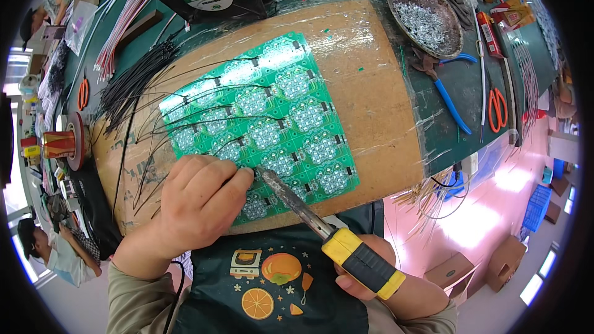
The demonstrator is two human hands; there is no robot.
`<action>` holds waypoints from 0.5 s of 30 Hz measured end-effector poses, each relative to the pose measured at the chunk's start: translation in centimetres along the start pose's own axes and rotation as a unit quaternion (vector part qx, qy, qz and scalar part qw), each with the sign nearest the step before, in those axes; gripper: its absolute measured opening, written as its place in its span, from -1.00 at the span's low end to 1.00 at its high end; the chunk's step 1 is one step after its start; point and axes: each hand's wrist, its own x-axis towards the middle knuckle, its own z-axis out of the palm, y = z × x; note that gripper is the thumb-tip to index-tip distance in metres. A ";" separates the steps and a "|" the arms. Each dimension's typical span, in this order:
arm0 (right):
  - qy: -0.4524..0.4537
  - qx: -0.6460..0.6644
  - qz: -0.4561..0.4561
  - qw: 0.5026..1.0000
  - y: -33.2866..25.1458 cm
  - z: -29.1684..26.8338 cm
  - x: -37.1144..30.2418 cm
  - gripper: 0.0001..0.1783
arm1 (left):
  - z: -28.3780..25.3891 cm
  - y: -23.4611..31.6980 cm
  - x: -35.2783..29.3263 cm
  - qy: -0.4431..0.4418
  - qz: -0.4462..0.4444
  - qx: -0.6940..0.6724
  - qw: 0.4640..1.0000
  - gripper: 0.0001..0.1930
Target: The person solders black wires onto a panel of circuit boards using a soldering iron, positioning the wires onto the board contact points and applying the iron to attach them.
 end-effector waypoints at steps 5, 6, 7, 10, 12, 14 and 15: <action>0.005 0.008 -0.027 1.000 0.4 0.1 0.1 -0.74 | 0.1 0.1 0.0 0.002 0.001 0.004 1.000 -0.63; 0.010 -0.003 -0.041 0.999 0.5 0.2 0.1 -0.75 | 0.1 0.1 0.0 0.002 0.000 0.004 1.000 -0.63; 0.014 -0.014 -0.055 0.998 0.5 0.2 0.1 -0.76 | 0.2 0.1 0.0 0.004 0.000 0.005 1.000 -0.63; 0.033 0.017 -0.067 0.997 0.4 0.6 0.4 -0.75 | 0.2 0.1 0.0 0.007 0.002 0.006 1.000 -0.63; 0.042 0.033 -0.090 0.995 0.3 0.9 0.8 -0.75 | 0.1 0.1 0.1 0.007 0.003 0.006 1.000 -0.63; 0.050 0.048 -0.113 0.991 0.3 0.9 0.7 -0.74 | 0.2 0.1 0.0 0.007 0.004 0.005 1.000 -0.63; 0.040 0.055 -0.078 0.995 0.3 0.7 0.4 -0.74 | 0.1 0.1 0.0 0.007 0.004 0.006 1.000 -0.63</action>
